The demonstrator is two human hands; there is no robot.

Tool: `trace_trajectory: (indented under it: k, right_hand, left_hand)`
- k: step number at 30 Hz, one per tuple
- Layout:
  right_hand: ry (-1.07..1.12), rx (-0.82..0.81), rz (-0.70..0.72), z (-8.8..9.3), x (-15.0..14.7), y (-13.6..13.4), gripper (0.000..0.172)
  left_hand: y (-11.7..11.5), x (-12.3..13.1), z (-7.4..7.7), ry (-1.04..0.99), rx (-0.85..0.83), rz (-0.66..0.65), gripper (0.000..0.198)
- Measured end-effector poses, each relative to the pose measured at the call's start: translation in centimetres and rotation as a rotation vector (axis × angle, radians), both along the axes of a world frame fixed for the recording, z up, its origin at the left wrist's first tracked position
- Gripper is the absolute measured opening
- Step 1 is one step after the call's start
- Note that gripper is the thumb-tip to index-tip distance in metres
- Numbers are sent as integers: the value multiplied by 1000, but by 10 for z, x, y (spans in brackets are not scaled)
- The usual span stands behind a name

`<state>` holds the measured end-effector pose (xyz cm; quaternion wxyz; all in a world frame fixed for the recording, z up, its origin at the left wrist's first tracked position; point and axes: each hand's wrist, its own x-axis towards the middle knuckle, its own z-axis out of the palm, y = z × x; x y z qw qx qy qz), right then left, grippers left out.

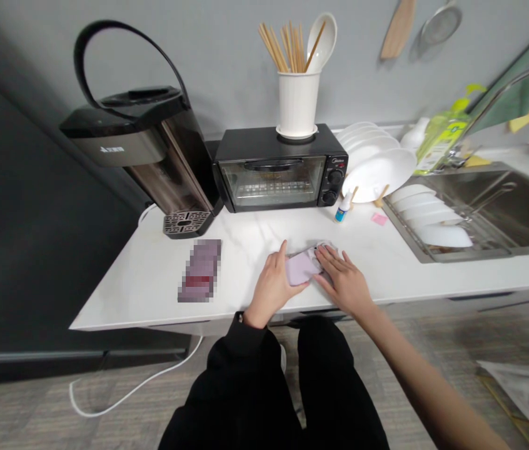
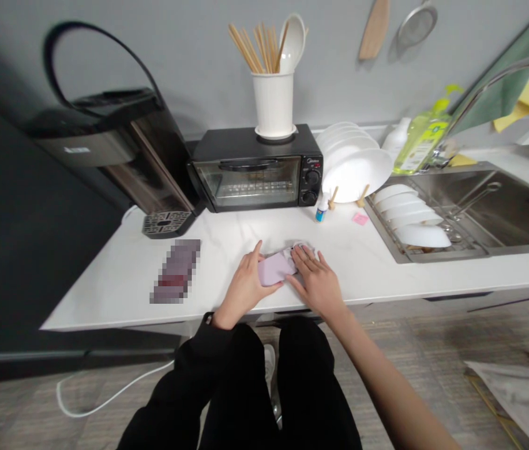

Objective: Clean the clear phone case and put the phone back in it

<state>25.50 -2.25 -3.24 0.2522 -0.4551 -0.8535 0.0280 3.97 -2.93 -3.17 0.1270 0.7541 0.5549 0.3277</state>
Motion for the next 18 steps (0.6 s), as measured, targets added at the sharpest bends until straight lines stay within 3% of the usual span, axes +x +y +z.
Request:
trace_trajectory:
  k: [4, 7, 11, 13, 15, 18]
  right_hand:
    - [40, -64, 182, 5, -39, -14, 64]
    - [52, -102, 269, 5, -36, -27, 59]
    - [28, -28, 46, 0, -3, -11, 53]
    - [26, -6, -41, 0, -5, -2, 58]
    - [29, -23, 25, 2, -21, -3, 65]
    - [45, -85, 245, 6, -36, -19, 67]
  left_hand:
    - [2, -3, -2, 19, -22, -28, 100]
    - [2, -3, -3, 43, -28, -7, 96]
    - [0, 0, -1, 33, 4, -1, 116]
    - [0, 0, 0, 34, 10, 5, 116]
    - [0, -1, 1, 44, -5, -11, 112]
    - [1, -2, 0, 70, -22, -6, 99]
